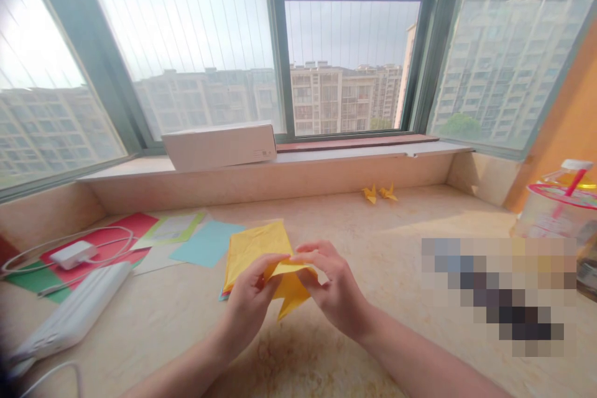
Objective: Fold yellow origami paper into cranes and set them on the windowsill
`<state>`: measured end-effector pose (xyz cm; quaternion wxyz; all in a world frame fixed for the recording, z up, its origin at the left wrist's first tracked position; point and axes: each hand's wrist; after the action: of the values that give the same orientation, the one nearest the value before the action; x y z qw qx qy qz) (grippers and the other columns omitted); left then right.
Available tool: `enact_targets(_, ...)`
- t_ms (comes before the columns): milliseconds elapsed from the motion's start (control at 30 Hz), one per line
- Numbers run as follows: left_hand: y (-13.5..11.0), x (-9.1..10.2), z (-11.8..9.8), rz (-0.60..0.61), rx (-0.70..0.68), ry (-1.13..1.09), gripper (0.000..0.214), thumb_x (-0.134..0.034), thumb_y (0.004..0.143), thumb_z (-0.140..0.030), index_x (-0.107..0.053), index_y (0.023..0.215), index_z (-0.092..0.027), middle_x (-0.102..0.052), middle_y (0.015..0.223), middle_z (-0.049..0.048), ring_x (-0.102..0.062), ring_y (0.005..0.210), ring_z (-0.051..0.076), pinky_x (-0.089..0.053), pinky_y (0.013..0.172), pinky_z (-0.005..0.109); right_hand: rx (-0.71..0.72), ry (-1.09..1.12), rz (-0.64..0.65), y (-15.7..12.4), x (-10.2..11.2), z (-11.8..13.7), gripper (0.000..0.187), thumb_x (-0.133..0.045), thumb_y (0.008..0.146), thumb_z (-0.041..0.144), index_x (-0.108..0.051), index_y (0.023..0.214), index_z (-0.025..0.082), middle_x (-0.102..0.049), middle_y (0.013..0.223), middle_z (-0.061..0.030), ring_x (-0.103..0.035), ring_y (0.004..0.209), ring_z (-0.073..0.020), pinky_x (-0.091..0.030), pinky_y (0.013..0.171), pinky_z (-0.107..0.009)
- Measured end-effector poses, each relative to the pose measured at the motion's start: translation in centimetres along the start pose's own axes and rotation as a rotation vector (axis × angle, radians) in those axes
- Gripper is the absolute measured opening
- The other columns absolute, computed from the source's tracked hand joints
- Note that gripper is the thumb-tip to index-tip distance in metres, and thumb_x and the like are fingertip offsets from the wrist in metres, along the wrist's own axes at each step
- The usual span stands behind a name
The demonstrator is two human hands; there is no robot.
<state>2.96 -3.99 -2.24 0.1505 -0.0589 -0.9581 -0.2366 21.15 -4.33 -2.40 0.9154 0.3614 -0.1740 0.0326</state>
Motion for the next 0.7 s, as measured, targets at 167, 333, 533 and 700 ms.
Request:
enact_targets(167,-0.5,0.0,-0.6,0.111,0.049,-0.116,0.029,-0.06,0.086,-0.032,-0.066,0.111,-0.019,-0.07,0.103,0.0069,-0.064,0.094,0.022,-0.05,0.082,0.03,-0.258,0.136,-0.08,0.1,-0.2,-0.9,0.029,-0.06,0.089,0.042,-0.066,0.103,0.019,-0.07,0.098,-0.0092,-0.067,0.087,-0.0217,-0.055,0.076,-0.033)
enact_targets(333,-0.6,-0.2,-1.2,0.169,0.138,-0.306,0.041,-0.048,0.091,-0.051,-0.066,0.107,-0.017,-0.07,0.095,0.0078,-0.065,0.091,0.022,-0.051,0.075,0.028,-0.353,0.237,-0.064,0.3,-0.4,-1.1,0.036,-0.064,0.085,0.045,-0.065,0.106,0.017,-0.072,0.09,-0.0076,-0.068,0.08,-0.0205,-0.055,0.071,-0.03)
enact_targets(533,-0.3,-0.7,-1.1,0.14,0.233,-0.372,0.032,-0.062,0.085,-0.046,-0.062,0.096,-0.016,-0.07,0.085,0.0047,-0.065,0.075,0.017,-0.049,0.066,0.024,-0.395,0.312,-0.067,0.5,-0.6,-0.7,0.035,-0.063,0.085,0.047,-0.068,0.103,0.018,-0.073,0.09,-0.007,-0.069,0.082,-0.0208,-0.056,0.072,-0.031)
enact_targets(700,-0.3,-0.8,-0.9,0.148,0.253,-0.411,0.032,-0.068,0.08,-0.042,-0.062,0.099,-0.017,-0.072,0.09,0.0063,-0.067,0.078,0.018,-0.051,0.067,0.025,-0.469,0.44,-0.09,0.7,-0.4,-0.5,0.044,-0.063,0.083,0.053,-0.068,0.104,0.015,-0.073,0.088,-0.0089,-0.07,0.077,-0.0219,-0.057,0.066,-0.03)
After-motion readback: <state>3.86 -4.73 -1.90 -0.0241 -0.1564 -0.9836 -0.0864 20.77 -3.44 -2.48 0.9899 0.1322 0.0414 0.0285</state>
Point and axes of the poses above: each hand's wrist, its own y-axis towards the middle knuckle, its own x-axis out of the back of the hand, z = x × y
